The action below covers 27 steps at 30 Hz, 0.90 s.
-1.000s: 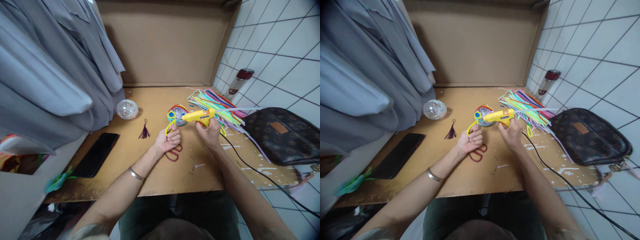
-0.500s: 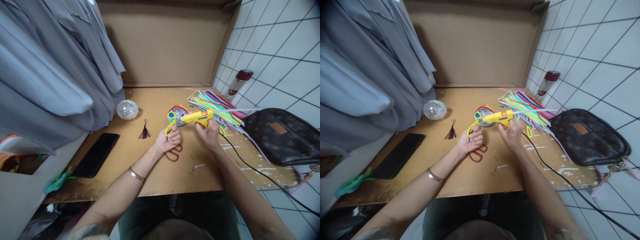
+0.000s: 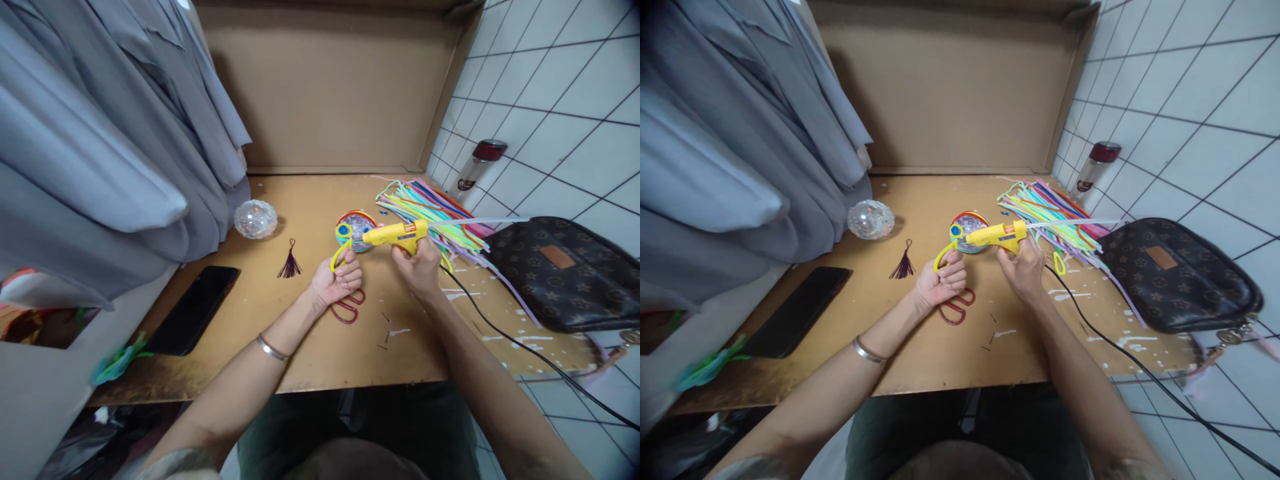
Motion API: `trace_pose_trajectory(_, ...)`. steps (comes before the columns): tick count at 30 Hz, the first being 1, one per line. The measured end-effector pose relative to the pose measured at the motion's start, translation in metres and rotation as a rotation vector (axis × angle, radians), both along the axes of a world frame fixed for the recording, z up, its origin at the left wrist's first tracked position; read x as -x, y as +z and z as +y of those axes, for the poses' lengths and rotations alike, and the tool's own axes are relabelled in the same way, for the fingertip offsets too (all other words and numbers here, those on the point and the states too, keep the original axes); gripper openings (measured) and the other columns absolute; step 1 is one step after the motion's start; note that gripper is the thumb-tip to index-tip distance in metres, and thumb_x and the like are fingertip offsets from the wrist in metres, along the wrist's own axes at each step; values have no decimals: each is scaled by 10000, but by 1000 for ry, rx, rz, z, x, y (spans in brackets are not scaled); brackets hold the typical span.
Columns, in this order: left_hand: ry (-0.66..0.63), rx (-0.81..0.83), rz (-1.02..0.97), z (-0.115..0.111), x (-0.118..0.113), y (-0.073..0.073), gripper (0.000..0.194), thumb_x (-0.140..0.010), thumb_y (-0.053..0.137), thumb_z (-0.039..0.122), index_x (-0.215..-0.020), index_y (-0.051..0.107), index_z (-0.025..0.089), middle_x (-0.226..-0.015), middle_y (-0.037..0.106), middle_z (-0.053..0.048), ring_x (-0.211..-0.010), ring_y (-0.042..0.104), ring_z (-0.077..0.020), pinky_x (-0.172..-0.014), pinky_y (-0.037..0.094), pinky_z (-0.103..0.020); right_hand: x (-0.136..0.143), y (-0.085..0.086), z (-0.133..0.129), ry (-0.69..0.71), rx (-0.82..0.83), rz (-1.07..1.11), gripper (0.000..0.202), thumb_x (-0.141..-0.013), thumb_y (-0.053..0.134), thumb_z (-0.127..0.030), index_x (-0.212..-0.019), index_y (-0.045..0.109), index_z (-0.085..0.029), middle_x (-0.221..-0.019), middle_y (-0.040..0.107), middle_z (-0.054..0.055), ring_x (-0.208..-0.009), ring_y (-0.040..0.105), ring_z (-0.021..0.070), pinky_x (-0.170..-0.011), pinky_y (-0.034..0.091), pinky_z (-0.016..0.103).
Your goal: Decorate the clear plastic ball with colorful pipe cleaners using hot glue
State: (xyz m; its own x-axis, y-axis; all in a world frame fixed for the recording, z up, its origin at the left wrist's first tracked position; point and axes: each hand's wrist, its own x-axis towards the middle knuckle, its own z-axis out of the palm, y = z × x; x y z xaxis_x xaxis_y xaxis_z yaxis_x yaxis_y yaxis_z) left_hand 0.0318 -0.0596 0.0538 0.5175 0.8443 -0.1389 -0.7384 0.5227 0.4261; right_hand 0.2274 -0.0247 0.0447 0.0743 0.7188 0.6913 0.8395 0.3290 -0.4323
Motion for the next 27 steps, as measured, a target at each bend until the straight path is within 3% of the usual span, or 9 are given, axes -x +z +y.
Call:
trace_pose_trajectory(10,-9,-7,-4,1,1,-2,419,-1054,348,273,-648,402,183,-473,170,90,-374,117,-65,-378,169,-151,-1,-3,0,-13,-23,26,188,-808,541,-353,-925,584,-213,-857,652,95,-821,633,277,-758,522,406)
trace_pose_trajectory(27,4,-11,17,1,1,0,457,-1061,273,253,-639,429,173,-461,171,84,-372,113,-64,-369,171,-144,0,-2,0,-22,1,46,178,-790,541,-364,-890,579,-222,-848,664,101,-803,638,278,-769,529,420)
